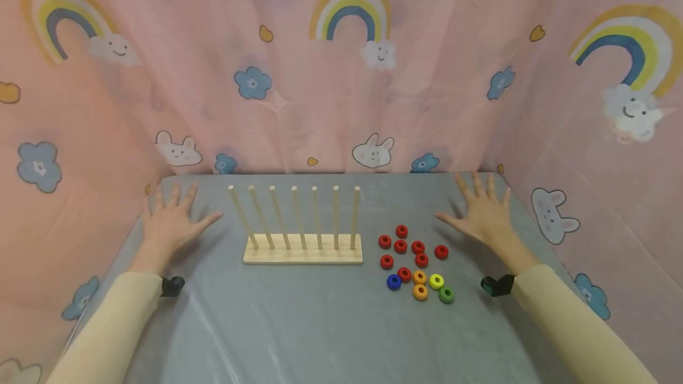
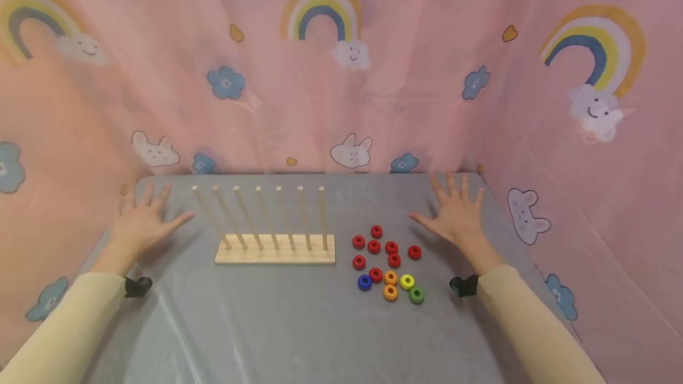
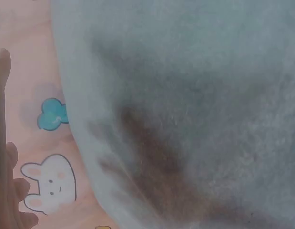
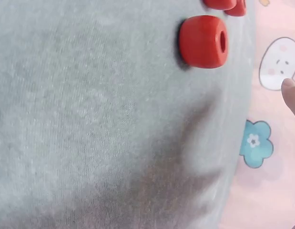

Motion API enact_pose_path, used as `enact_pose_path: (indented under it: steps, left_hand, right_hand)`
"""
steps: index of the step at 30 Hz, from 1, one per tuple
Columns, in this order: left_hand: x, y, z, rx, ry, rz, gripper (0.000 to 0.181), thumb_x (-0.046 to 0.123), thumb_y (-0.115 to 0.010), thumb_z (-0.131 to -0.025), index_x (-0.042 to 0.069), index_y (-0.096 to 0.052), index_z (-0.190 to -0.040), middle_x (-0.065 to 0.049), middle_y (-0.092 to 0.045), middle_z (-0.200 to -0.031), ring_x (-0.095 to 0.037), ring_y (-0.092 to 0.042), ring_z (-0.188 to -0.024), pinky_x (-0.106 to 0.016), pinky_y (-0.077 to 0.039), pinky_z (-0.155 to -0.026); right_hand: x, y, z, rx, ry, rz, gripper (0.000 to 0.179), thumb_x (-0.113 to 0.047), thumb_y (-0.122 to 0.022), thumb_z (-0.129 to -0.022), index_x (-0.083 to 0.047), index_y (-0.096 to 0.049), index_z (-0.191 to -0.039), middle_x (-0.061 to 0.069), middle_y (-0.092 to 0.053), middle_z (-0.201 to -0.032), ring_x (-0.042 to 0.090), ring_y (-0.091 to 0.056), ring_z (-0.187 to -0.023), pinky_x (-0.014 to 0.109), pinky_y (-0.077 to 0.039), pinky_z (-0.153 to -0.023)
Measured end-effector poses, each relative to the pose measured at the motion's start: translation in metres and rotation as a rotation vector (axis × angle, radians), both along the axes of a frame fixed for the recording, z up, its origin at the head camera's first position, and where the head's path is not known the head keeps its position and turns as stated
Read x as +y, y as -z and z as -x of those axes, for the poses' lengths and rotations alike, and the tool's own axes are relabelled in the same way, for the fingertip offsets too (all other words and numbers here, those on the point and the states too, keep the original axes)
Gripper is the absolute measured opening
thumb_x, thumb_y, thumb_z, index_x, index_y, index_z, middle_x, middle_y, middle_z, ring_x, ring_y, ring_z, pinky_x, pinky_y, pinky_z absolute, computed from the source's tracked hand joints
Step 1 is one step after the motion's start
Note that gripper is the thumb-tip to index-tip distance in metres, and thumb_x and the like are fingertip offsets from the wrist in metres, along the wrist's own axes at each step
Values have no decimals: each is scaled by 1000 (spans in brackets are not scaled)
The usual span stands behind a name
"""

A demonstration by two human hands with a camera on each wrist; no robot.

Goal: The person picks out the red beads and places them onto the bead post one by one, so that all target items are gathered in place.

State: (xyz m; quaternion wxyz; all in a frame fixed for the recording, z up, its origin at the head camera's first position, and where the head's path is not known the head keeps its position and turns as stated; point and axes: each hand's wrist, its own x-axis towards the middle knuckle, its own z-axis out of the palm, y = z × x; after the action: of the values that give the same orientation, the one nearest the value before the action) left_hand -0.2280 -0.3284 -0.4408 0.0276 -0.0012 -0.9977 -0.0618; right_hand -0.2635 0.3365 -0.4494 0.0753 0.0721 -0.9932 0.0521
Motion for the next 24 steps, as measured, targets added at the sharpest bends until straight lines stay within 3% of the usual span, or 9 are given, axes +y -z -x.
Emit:
enact_pose_path:
  steps: [3, 6, 12, 20, 24]
  left_hand:
    - [2, -2, 2, 23, -1, 0, 110, 87, -40, -94, 10, -21, -170, -37, -19, -168, -69, -5, -151, -78, 3, -119]
    - [6, -5, 0, 49, -4, -25, 106, 84, -41, -96, 10, -22, -170, -36, -21, -168, -68, -6, -151, -78, -1, -119]
    - [17, -5, -14, 86, 3, -131, 98, 74, -48, -101, 9, -22, -170, -35, -31, -165, -68, -21, -147, -79, -16, -115]
    - [24, 6, -36, 130, 9, -195, 93, 68, -54, -102, 13, -24, -170, -34, -36, -163, -67, -29, -142, -77, -20, -114]
    - [26, 11, -42, 105, -10, -248, 92, 68, -52, -103, 13, -22, -171, -32, -34, -165, -65, -29, -144, -80, -19, -113]
  right_hand:
    - [0, -5, -2, 24, 0, 36, 116, -79, -64, -88, -11, -19, -171, 34, -13, -172, 65, -8, -153, 87, -4, -111]
    - [1, -6, -5, 59, -17, 78, 115, -76, -66, -89, -11, -19, -171, 35, -16, -170, 66, -14, -152, 87, -13, -110]
    - [2, -2, -26, 140, -61, 175, 107, -63, -77, -88, -5, -32, -166, 38, -31, -164, 63, -34, -145, 82, -33, -106]
    - [-2, 6, -50, 148, -31, 280, 104, -59, -78, -90, -6, -32, -166, 36, -34, -163, 59, -36, -145, 82, -32, -106]
    - [-5, 6, -59, 140, -20, 335, 102, -57, -78, -91, -11, -30, -168, 31, -32, -167, 58, -34, -147, 83, -30, -106]
